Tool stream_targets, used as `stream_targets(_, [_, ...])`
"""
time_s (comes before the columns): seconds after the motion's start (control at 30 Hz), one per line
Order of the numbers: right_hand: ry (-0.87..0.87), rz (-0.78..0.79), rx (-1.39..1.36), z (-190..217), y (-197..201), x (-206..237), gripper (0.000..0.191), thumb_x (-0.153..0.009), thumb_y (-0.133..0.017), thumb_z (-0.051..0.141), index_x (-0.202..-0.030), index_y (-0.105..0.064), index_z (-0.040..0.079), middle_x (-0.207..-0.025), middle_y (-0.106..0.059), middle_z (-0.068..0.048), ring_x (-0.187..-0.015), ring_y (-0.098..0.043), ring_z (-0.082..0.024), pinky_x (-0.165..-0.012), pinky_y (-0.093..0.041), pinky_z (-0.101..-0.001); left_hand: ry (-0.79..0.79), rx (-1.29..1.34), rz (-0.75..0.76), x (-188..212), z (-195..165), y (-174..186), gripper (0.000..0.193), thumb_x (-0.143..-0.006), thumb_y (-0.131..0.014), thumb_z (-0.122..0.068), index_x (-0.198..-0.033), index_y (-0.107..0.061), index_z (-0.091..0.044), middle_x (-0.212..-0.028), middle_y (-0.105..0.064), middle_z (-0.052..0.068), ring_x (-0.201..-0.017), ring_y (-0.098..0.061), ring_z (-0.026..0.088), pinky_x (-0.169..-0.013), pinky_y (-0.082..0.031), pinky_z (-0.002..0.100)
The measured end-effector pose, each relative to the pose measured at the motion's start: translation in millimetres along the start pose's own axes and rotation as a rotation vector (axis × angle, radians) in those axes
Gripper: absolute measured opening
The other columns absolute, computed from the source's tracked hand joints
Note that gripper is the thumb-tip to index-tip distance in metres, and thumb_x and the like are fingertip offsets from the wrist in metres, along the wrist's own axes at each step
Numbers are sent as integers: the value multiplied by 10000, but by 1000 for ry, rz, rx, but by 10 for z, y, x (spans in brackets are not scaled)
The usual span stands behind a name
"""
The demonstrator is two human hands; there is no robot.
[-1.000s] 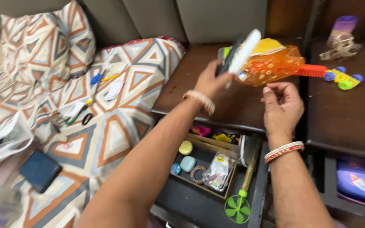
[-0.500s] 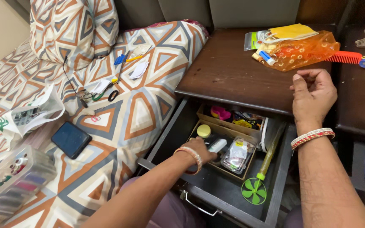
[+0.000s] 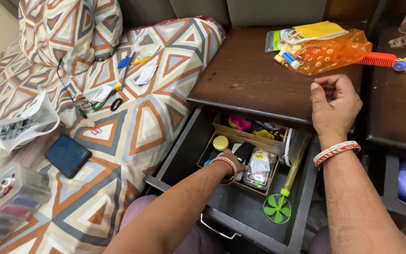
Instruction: The person empties a bedside table drawer, spreading its contents on the bed, then sorts small items including a button case, thread spools, combs, and an orange mesh pouch, placing items back into the drawer compartments.
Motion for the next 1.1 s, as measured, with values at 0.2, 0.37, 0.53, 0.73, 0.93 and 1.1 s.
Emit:
stream_targets(0.2, [-88,10,-116,-48,-13,-13,66,-1042,-725,21,-1062,-663,14,-915,-682,-6,-788,-639,-53,-750,-536,-212,20,-52,-80,146,109,453,842,-767,-769,-502,-1389,-550,21,-1358,-635,261,-1250,-654,363,-1052,-533,438])
stream_targets(0.37, [-59,15,-104,-57,-3,3,65,-1058,-728,11,-1070,-664,8,-918,-685,-15,-799,-646,-59,-760,-538,-216,86,-79,-182,404,278,873,834,-859,-703,-531,-1438,-449,12,-1396,-565,276,-1288,-590,375,-1095,-463,434])
stream_targets(0.53, [-26,17,-88,-59,-24,11,76,-1072,-723,-3,-1031,-659,-12,-887,-688,-22,-824,-649,-66,-778,-540,-220,109,-214,-86,450,326,787,700,-891,-619,-516,-1371,-602,-8,-1358,-674,220,-1251,-663,339,-1053,-515,413])
stream_targets(0.73, [-44,19,-70,-36,-8,5,84,-1074,-724,9,-1024,-658,-7,-933,-690,-20,-817,-652,-64,-772,-543,-217,-3,-345,-179,352,129,593,852,-876,-682,-635,-1389,-529,28,-1352,-637,180,-1237,-653,317,-1007,-541,413])
stream_targets(0.93, [-62,11,-61,-4,-20,-1,57,-1053,-724,16,-1059,-667,11,-909,-685,-8,-802,-648,-57,-756,-539,-216,-70,-308,-269,270,60,674,799,-816,-765,-613,-1342,-600,-35,-1312,-674,177,-1225,-650,330,-1019,-529,409])
stream_targets(1.1, [-77,-31,-36,-26,-27,-18,45,-1019,-715,31,-1033,-674,18,-880,-672,3,-780,-619,-46,-727,-528,-208,-129,-408,-279,518,-276,983,659,-854,-724,-624,-1193,-717,-59,-1261,-691,165,-1176,-667,318,-969,-557,420])
Point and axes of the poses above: each hand's wrist, its own x-axis away from the middle knuckle, its own y-axis out of the back of the hand, z = x × y, the point moved 5 cm from there along -x, towards the middle knuckle
